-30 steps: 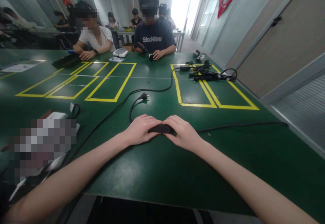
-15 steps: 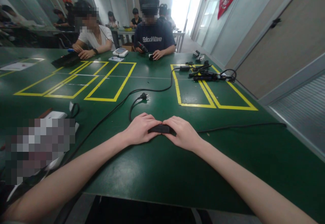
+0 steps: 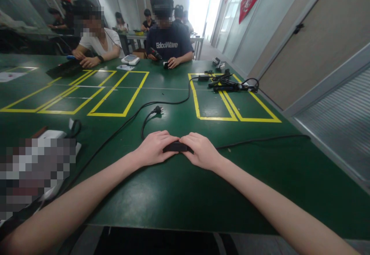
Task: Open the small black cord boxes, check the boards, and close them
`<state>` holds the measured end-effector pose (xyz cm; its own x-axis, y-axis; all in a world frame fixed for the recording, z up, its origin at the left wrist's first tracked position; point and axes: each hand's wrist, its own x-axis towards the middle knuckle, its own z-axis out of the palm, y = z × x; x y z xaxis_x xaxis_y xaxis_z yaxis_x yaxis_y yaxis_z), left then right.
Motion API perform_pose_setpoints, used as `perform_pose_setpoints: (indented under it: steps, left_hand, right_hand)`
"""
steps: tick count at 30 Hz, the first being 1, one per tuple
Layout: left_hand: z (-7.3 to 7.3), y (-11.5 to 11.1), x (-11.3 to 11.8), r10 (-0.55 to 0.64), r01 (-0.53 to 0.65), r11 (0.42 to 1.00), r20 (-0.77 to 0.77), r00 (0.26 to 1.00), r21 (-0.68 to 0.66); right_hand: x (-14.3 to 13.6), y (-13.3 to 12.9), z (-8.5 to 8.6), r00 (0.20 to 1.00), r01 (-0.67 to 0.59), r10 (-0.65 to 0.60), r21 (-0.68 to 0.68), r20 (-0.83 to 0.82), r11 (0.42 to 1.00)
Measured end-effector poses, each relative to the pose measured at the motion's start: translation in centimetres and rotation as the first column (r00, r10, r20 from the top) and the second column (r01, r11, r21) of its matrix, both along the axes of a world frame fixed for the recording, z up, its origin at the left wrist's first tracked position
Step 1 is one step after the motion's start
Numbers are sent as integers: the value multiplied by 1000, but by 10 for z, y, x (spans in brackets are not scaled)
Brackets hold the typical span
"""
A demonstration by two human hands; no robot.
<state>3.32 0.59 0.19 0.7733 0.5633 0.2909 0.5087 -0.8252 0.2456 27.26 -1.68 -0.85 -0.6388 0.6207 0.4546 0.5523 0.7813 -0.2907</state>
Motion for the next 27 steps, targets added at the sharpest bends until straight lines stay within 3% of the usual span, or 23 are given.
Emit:
perform_pose_setpoints:
  steps: [6,13,17,21,24,27]
  left_hand:
    - [1,0,-2,-64,65,998,-34,997,28]
    - [-1,0,-4,-10,7,996,40,999,87]
    - [-4,2,-6,-52,50,992,19,998,115]
    - [-5,2,-6,-81,79,989,7,997,126]
    - [-6,-1,-4,-96,89,983,37,995,158]
    - [-7,-3,-3,-114,102,979,55,992,178]
  right_hand:
    - [1,0,4,999,29,-29,-22,20,999]
    - [2,0,6,1000,24,-24,39,-4,999]
    - [1,-3,12,997,-4,-9,-159,-83,987]
    - [2,-5,21,984,-47,-45,-500,-171,865]
    - [4,-7,25,967,-106,-92,-708,-236,698]
    - [5,-7,26,955,-164,-124,-831,-268,532]
